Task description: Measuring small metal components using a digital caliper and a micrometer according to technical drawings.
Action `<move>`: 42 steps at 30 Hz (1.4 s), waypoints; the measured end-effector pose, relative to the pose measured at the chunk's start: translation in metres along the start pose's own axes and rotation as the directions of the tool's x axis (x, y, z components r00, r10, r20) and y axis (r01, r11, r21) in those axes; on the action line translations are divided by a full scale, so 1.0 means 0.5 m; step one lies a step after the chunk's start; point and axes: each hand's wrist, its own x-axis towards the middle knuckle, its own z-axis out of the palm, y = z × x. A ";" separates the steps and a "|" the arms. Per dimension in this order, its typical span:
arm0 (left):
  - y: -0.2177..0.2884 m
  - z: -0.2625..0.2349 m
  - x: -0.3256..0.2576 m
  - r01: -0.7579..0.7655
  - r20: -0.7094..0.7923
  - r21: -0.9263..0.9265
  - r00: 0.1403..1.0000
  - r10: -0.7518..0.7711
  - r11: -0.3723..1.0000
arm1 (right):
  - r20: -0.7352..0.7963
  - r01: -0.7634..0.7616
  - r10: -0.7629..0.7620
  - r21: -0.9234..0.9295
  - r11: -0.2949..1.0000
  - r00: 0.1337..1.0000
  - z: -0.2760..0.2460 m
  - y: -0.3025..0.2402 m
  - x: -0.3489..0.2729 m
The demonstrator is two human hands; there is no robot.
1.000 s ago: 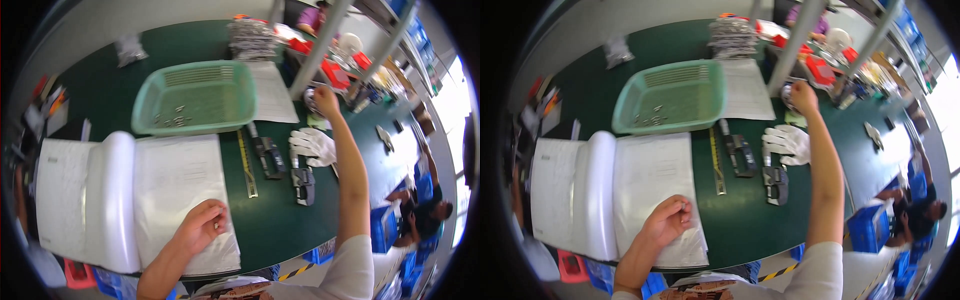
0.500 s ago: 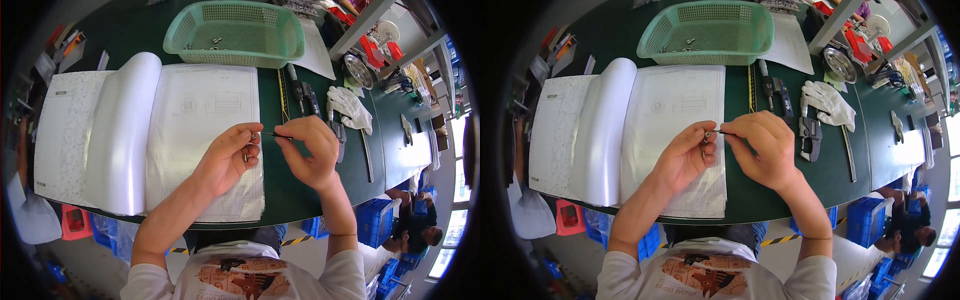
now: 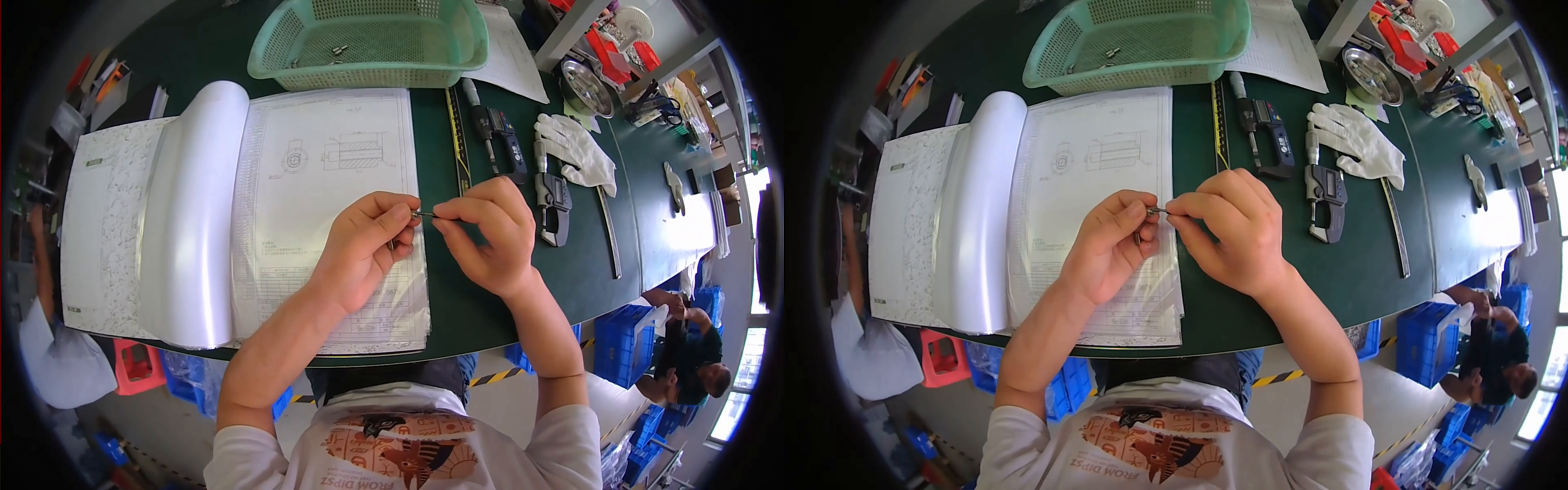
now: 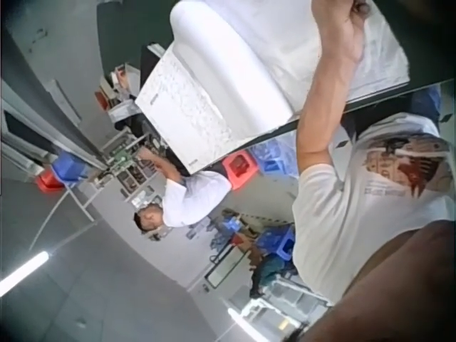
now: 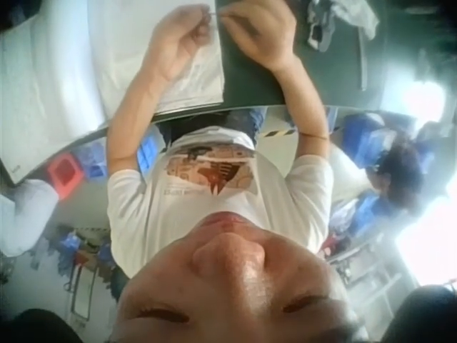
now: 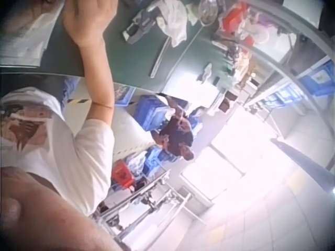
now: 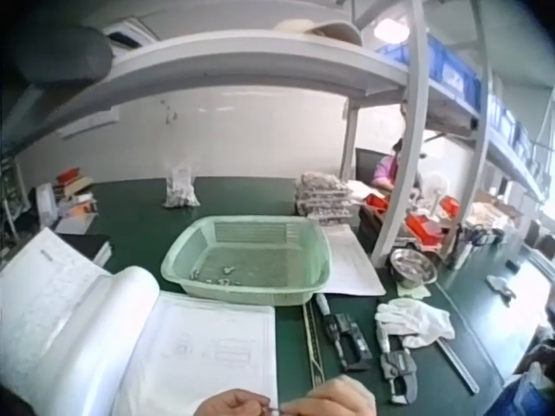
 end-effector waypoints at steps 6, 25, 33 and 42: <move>-0.001 0.003 -0.007 -0.071 -0.062 0.087 0.995 0.077 0.994 | 0.017 0.033 -0.033 -0.021 0.999 0.999 0.007 0.004 -0.001; -0.004 0.022 -0.014 -0.151 -0.099 0.316 0.977 0.191 0.937 | 0.147 -0.183 0.188 -0.047 0.982 0.971 -0.003 -0.026 -0.004; 0.002 0.022 -0.016 -0.146 -0.088 0.410 0.976 0.198 0.900 | 0.109 -0.043 0.046 -0.032 0.999 0.993 -0.005 -0.014 -0.007; 0.012 0.017 -0.019 -0.107 -0.093 0.431 0.982 0.162 0.896 | 0.098 -0.008 0.010 -0.020 1.000 0.995 -0.005 -0.006 -0.006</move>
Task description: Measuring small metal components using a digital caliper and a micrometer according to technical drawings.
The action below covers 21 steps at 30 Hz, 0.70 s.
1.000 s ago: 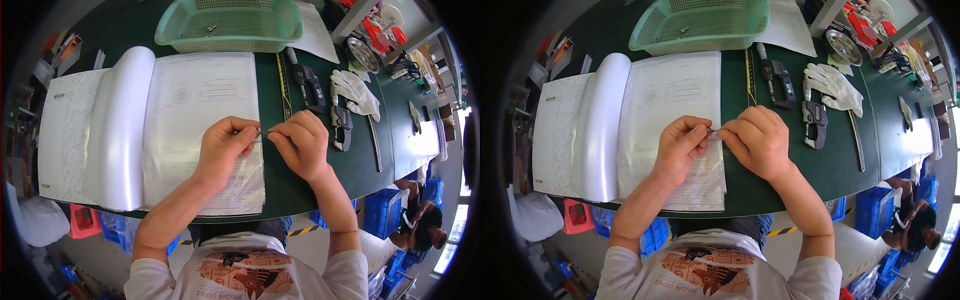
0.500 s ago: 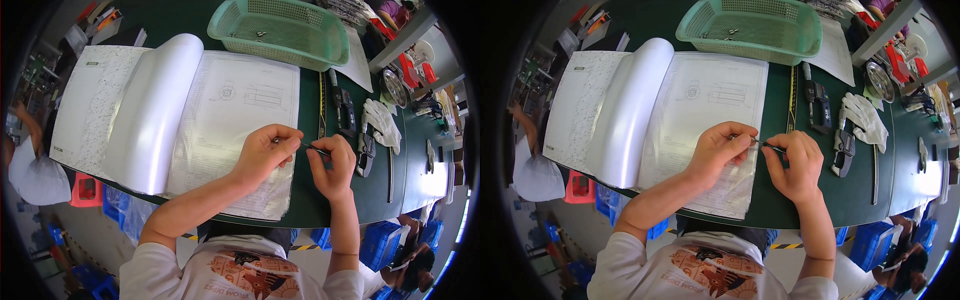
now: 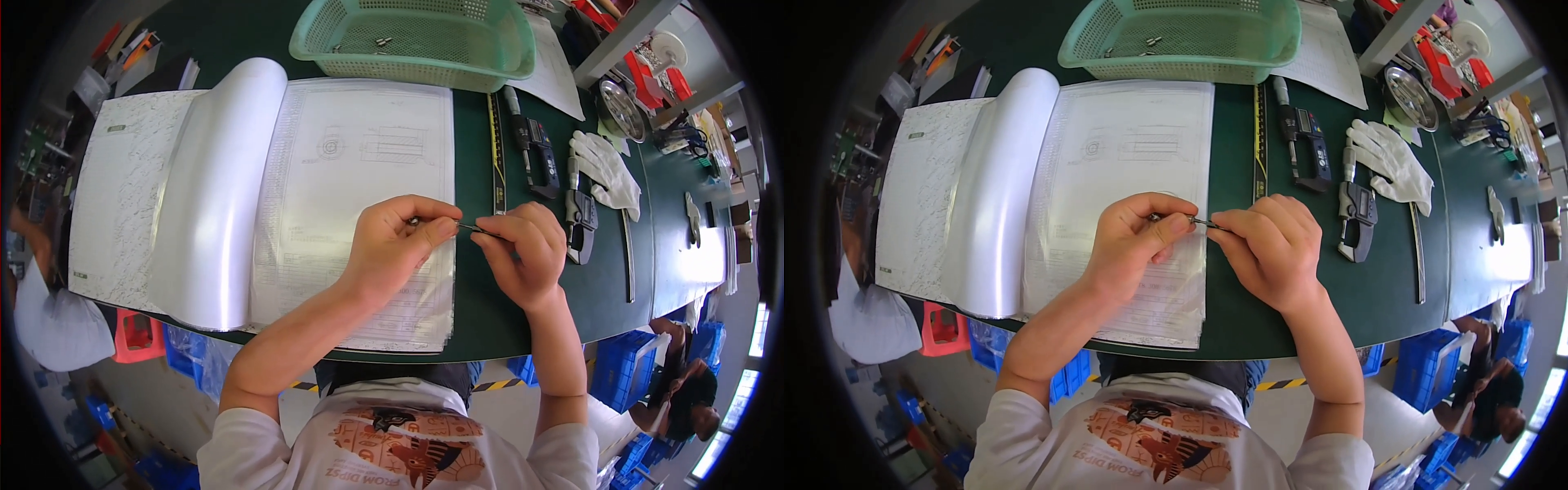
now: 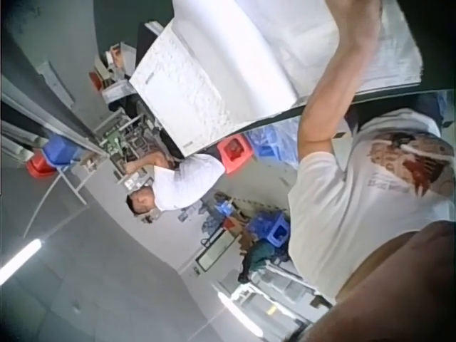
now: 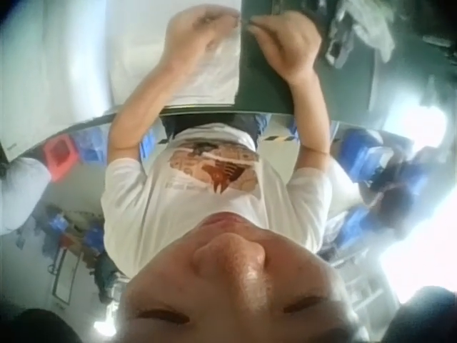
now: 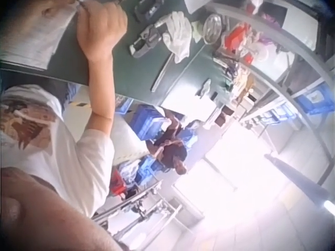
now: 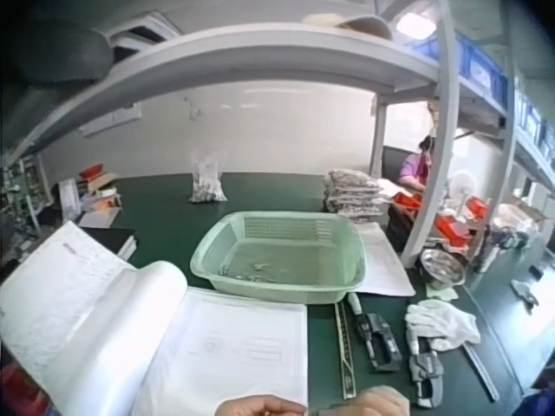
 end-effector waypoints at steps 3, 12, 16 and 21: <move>0.002 0.008 -0.001 -0.016 -0.028 0.040 0.999 0.017 0.999 | 0.035 0.001 0.000 -0.045 0.999 0.999 -0.004 -0.002 0.003; 0.002 0.010 0.000 -0.077 -0.039 0.189 0.996 0.085 0.979 | 0.120 -0.025 0.040 -0.125 0.992 0.992 -0.009 0.003 -0.005; 0.003 0.003 0.002 -0.132 -0.043 0.205 0.989 0.144 0.970 | 0.126 -0.206 0.203 0.010 0.979 0.971 -0.017 -0.016 0.014; -0.010 0.004 0.005 -0.140 -0.009 0.183 0.990 0.144 0.973 | 0.129 -0.036 0.048 -0.092 0.995 0.990 -0.015 0.000 -0.004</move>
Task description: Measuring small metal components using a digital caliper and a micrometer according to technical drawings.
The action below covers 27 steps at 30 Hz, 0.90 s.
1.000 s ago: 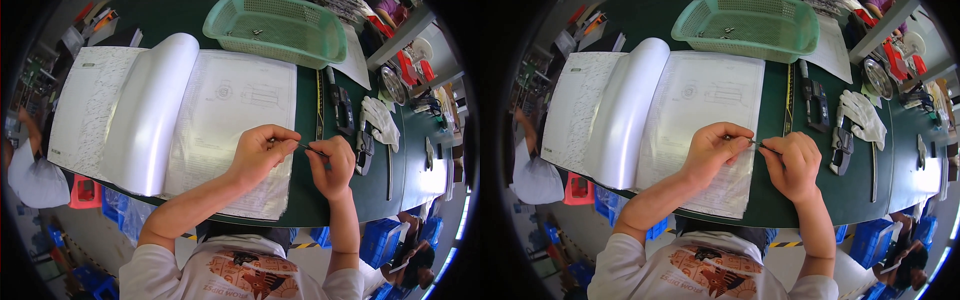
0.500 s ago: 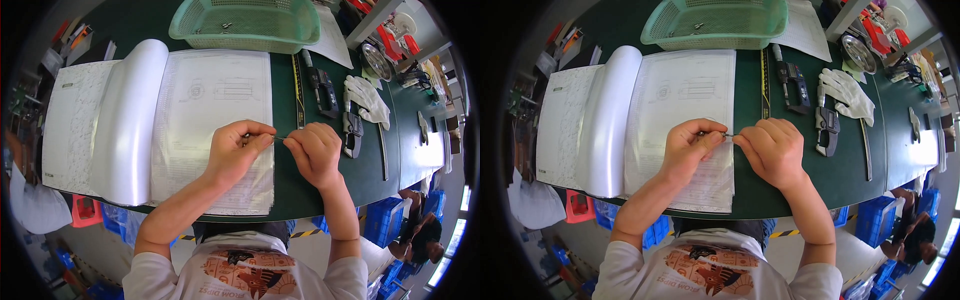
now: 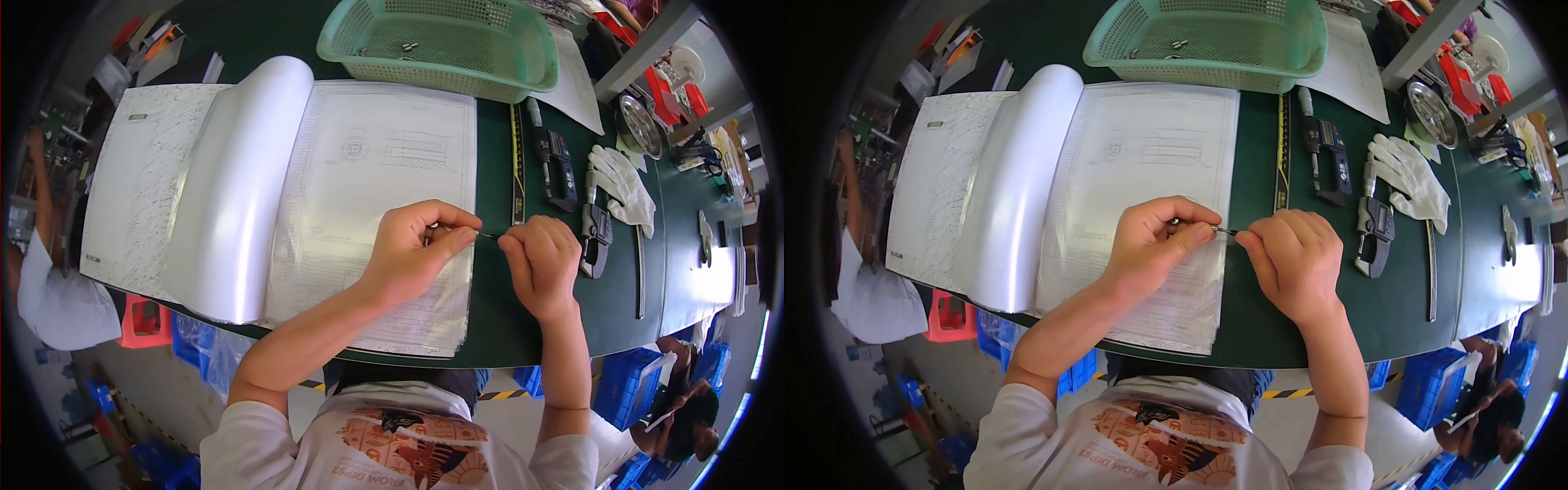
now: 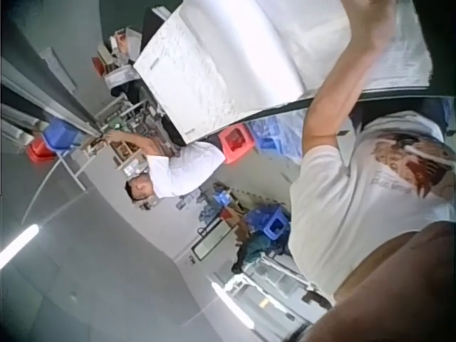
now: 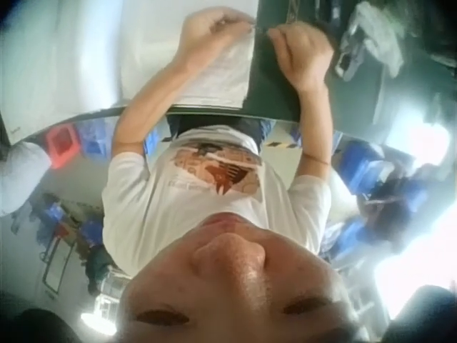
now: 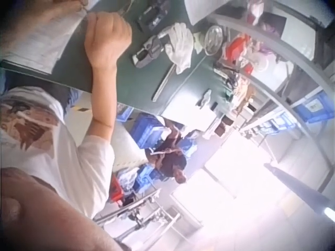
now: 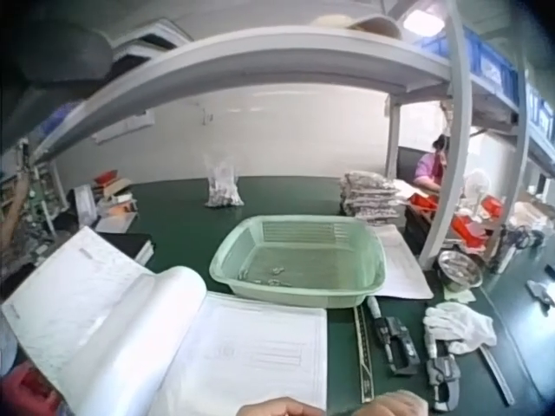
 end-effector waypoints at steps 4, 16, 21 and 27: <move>-0.003 -0.001 0.001 -0.019 -0.033 0.051 0.999 0.021 0.999 | 0.060 -0.066 0.067 -0.016 0.998 0.996 0.003 -0.005 0.004; 0.001 -0.008 -0.003 0.053 -0.028 0.075 0.998 -0.051 0.996 | 0.026 -0.091 0.090 0.063 0.994 0.996 0.001 -0.014 0.015; -0.009 0.002 0.000 -0.024 -0.026 0.035 0.999 0.025 0.999 | 0.085 0.040 -0.039 -0.015 0.999 0.996 0.002 0.014 0.000; -0.005 -0.001 0.004 -0.018 -0.069 0.015 0.997 0.019 1.000 | -0.051 -0.165 0.172 0.128 0.978 0.984 0.007 -0.008 0.008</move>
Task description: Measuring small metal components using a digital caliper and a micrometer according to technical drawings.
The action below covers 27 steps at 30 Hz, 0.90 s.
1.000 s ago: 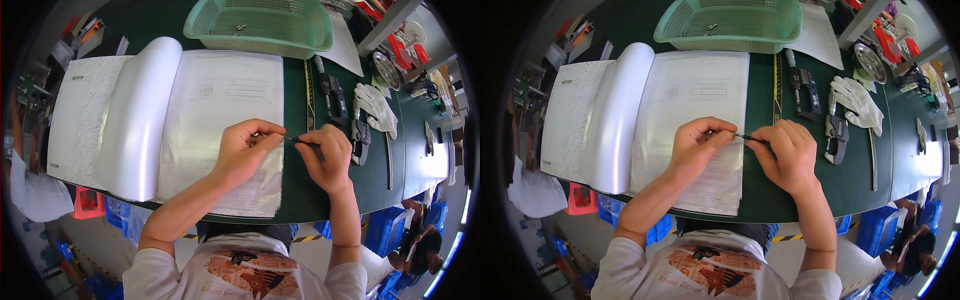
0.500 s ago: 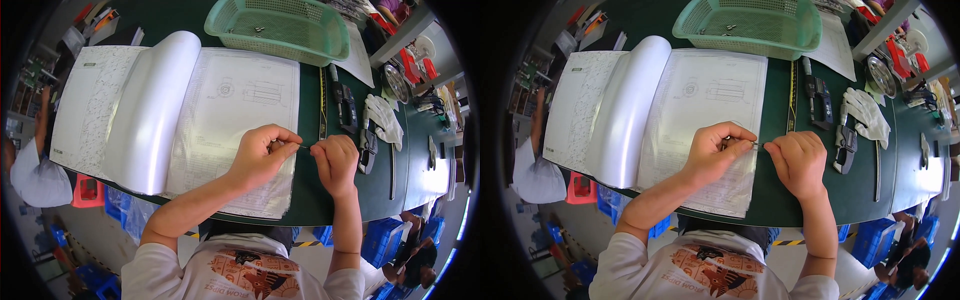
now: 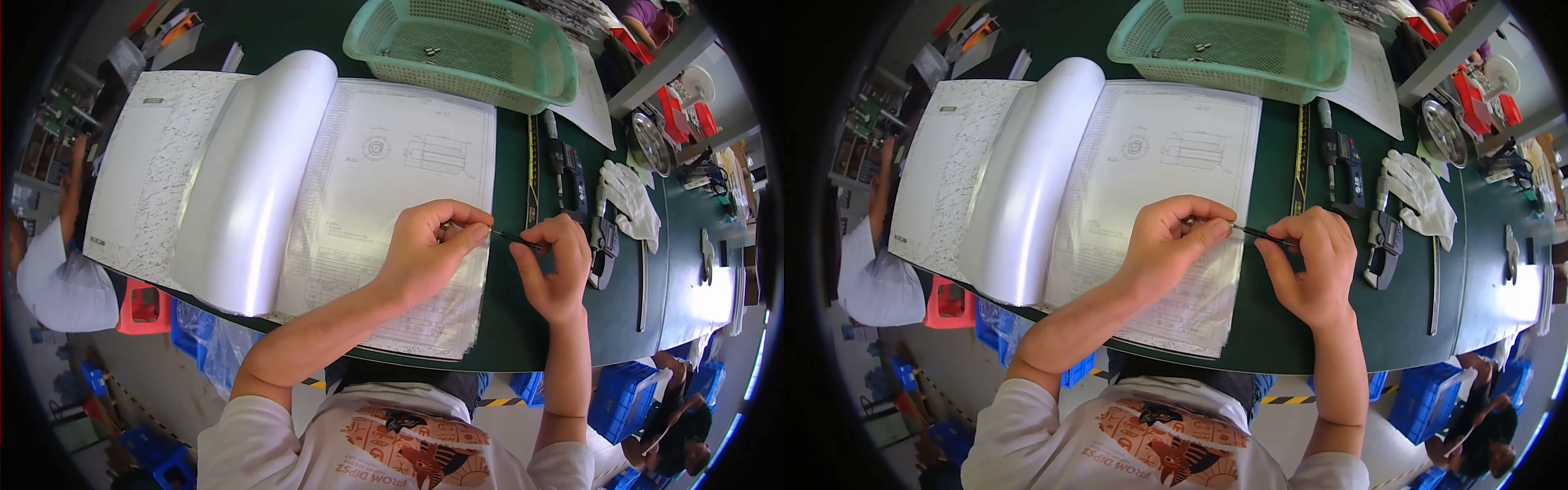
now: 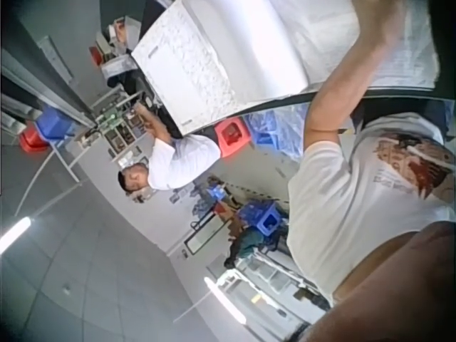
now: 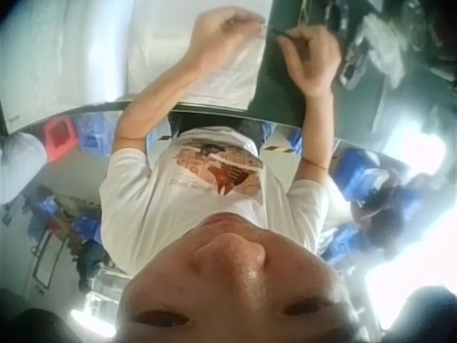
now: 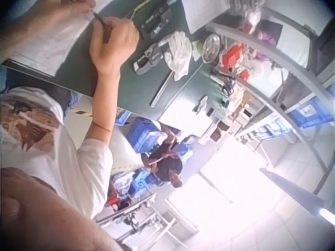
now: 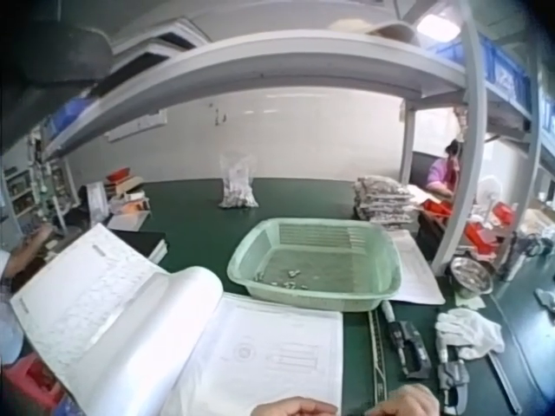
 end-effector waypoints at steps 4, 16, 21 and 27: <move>0.001 0.001 -0.004 0.018 0.021 -0.002 1.000 -0.018 1.000 | 0.100 0.213 -0.207 -0.047 0.976 0.973 -0.010 0.033 -0.002; 0.031 -0.003 -0.007 0.128 -0.025 -0.046 0.991 -0.129 0.991 | -0.037 -0.038 0.045 0.168 0.985 0.998 0.004 0.004 0.006; 0.023 0.000 -0.005 0.112 0.003 -0.059 0.994 -0.112 0.992 | 0.074 0.195 -0.198 0.040 0.980 0.977 -0.010 0.033 0.000; 0.014 -0.002 -0.004 0.102 0.005 -0.022 0.995 -0.102 0.995 | 0.084 0.174 -0.176 0.041 0.984 0.981 0.000 0.047 -0.010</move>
